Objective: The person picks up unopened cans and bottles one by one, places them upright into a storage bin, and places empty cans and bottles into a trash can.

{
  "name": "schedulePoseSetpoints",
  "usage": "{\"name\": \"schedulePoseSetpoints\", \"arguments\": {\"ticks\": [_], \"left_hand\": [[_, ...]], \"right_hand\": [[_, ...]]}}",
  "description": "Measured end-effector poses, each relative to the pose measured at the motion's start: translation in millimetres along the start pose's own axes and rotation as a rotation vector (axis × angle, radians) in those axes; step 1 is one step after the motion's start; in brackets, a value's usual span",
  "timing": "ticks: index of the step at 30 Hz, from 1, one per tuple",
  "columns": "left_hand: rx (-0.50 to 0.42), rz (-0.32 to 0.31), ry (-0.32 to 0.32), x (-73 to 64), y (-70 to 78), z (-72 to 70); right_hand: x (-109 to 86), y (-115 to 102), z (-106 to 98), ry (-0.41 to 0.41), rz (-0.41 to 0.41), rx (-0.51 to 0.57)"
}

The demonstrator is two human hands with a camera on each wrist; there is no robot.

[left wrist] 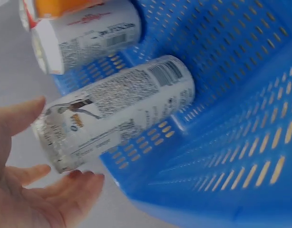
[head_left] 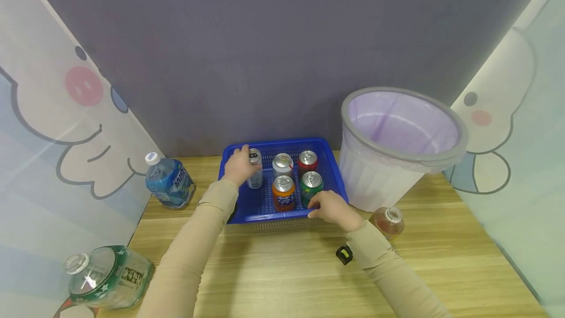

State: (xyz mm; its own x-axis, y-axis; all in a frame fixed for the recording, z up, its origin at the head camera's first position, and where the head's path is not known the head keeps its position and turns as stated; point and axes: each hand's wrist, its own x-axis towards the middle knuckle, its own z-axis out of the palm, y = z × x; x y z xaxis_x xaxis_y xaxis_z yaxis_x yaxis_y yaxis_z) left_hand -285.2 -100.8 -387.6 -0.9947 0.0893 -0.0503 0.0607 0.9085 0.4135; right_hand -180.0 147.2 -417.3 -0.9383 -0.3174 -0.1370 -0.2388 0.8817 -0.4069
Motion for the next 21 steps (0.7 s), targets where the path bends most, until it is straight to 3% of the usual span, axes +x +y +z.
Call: {"name": "schedulePoseSetpoints", "arguments": {"ticks": [5, 10, 15, 21], "left_hand": [[0.006, -0.011, 0.057, -8.6, -5.3, -5.9], [0.054, 0.043, 0.066, -25.1, -7.8, -10.9], [0.116, 0.153, -0.01, -49.4, -9.5, -9.8], [0.124, 0.236, -0.167, -78.8, -15.5, 2.8]], "right_hand": [[-0.2, -0.5, 0.6, -0.001, 0.006, 0.004], [-0.9, -0.2, 0.5, -0.004, 0.007, 0.003], [-0.2, 0.1, -0.2, -0.005, -0.002, 0.0], [0.4, 0.4, 0.2, -0.01, -0.001, -0.005]]}}
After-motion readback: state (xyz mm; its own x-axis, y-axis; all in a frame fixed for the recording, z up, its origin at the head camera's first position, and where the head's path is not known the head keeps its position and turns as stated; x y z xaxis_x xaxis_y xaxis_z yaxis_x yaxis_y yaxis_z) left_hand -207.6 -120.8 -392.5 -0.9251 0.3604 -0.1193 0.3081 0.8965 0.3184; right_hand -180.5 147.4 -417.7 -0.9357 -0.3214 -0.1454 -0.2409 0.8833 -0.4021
